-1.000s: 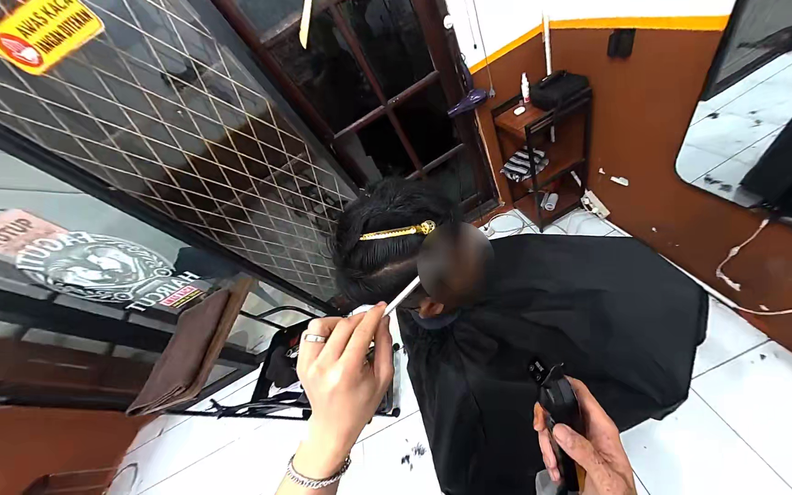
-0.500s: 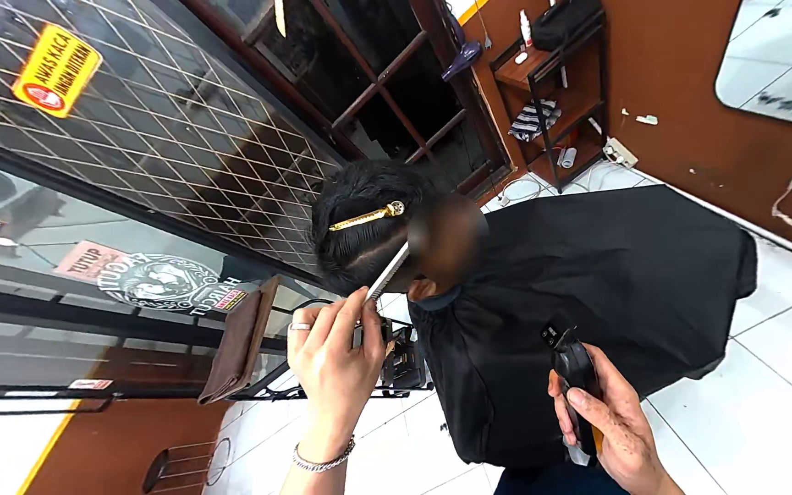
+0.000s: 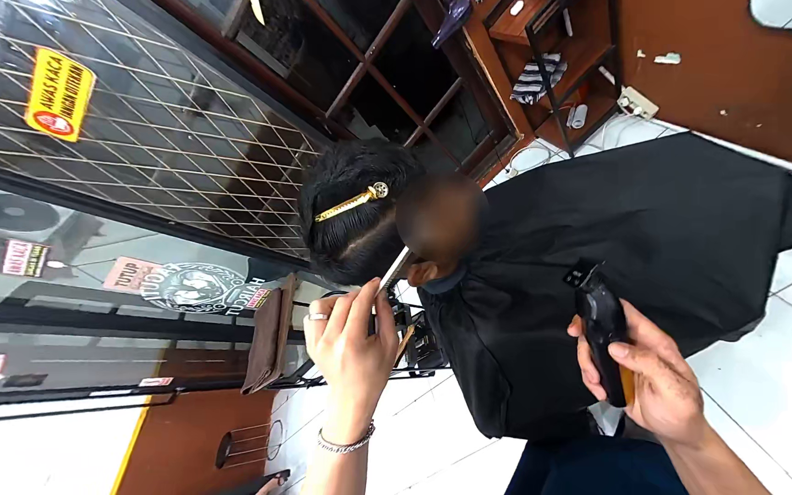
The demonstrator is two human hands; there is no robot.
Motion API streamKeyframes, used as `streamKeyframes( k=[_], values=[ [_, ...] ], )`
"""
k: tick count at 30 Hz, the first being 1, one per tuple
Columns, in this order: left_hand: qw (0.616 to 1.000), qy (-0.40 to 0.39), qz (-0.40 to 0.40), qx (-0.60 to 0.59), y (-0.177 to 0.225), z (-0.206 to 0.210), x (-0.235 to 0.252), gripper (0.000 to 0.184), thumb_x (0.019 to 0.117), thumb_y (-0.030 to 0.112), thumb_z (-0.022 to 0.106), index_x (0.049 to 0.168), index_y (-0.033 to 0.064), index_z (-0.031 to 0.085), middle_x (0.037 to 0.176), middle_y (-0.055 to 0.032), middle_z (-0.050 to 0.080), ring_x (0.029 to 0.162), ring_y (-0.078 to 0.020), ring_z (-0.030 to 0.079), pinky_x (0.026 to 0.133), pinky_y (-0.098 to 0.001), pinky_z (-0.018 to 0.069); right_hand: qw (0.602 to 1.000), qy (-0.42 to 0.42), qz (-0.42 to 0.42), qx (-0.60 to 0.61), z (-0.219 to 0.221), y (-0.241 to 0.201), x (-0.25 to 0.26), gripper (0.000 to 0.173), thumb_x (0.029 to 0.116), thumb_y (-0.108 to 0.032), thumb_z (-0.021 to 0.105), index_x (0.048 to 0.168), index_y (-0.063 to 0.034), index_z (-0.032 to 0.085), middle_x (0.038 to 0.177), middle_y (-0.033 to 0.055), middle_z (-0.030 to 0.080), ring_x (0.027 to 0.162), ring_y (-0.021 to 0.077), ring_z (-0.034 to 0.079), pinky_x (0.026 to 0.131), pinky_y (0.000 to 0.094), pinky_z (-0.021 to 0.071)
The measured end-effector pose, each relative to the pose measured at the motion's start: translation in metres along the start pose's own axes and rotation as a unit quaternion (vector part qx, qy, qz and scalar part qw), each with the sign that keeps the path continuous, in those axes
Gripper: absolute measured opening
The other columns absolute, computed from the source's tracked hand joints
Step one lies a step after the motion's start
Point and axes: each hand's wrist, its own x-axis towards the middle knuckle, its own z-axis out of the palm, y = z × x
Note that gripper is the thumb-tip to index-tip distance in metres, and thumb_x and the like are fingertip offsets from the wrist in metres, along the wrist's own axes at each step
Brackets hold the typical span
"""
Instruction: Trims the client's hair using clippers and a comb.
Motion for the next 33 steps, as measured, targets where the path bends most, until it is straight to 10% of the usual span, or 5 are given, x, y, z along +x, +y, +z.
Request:
streamKeyframes(
  k=[8, 10, 15, 21, 33],
  values=[
    [0.971, -0.222, 0.027, -0.085, 0.027, 0.009, -0.02, 0.021, 0.0996, 0.014, 0.054, 0.104, -0.0033, 0.064, 0.077, -0.0123, 0.069, 0.064, -0.0256, 0.068, 0.057, -0.0412, 0.0569, 0.997, 0.031, -0.053, 0.044, 0.005, -0.009, 0.045, 0.047, 0.098, -0.054, 0.061, 0.128, -0.0214, 0.049, 0.081, -0.0019, 0.06, 0.048, 0.0072, 0.054, 0.041, 0.0221, 0.0514],
    [0.964, -0.249, 0.02, -0.092, 0.036, 0.021, -0.024, 0.023, 0.0931, 0.013, 0.056, 0.109, -0.0039, 0.061, 0.078, -0.0142, 0.068, 0.064, -0.0297, 0.068, 0.056, -0.0446, 0.0558, 0.995, 0.032, -0.097, -0.022, 0.013, -0.01, 0.065, 0.038, 0.1012, -0.039, 0.062, 0.127, -0.022, 0.04, 0.08, -0.0026, 0.056, 0.047, 0.0076, 0.054, 0.04, 0.0235, 0.0528],
    [0.97, -0.24, 0.036, -0.017, 0.047, 0.042, -0.026, 0.072, 0.0908, 0.019, 0.059, 0.158, 0.0032, 0.038, 0.071, -0.0094, 0.066, 0.058, -0.0308, 0.064, 0.048, -0.0456, 0.0485, 0.914, -0.039, -0.247, -0.321, 0.025, 0.011, 0.109, 0.036, 0.0925, -0.019, 0.071, 0.118, 0.0021, 0.057, 0.103, 0.0069, 0.064, 0.091, 0.0086, 0.065, 0.079, 0.0249, 0.0585],
    [0.971, -0.235, 0.018, 0.028, 0.046, 0.058, -0.03, 0.062, 0.0964, 0.026, 0.059, 0.15, -0.0026, 0.048, 0.053, -0.0062, 0.057, 0.045, -0.0298, 0.06, 0.043, -0.0459, 0.0462, 0.803, -0.085, -0.347, -0.476, 0.035, 0.04, 0.122, 0.039, 0.0876, -0.015, 0.075, 0.119, 0.0068, 0.065, 0.109, 0.0197, 0.071, 0.102, 0.0224, 0.07, 0.092, 0.0284, 0.057],
    [0.965, -0.258, -0.014, 0.053, 0.043, 0.062, -0.028, 0.056, 0.0907, 0.022, 0.067, 0.142, 0.0013, 0.055, 0.086, -0.0155, 0.067, 0.058, -0.0335, 0.065, 0.046, -0.048, 0.0489, 0.756, -0.106, -0.382, -0.521, 0.04, 0.054, 0.132, 0.033, 0.0956, -0.01, 0.066, 0.124, 0.006, 0.068, 0.118, 0.0214, 0.07, 0.111, 0.0299, 0.069, 0.098, 0.0339, 0.0552]
  ],
)
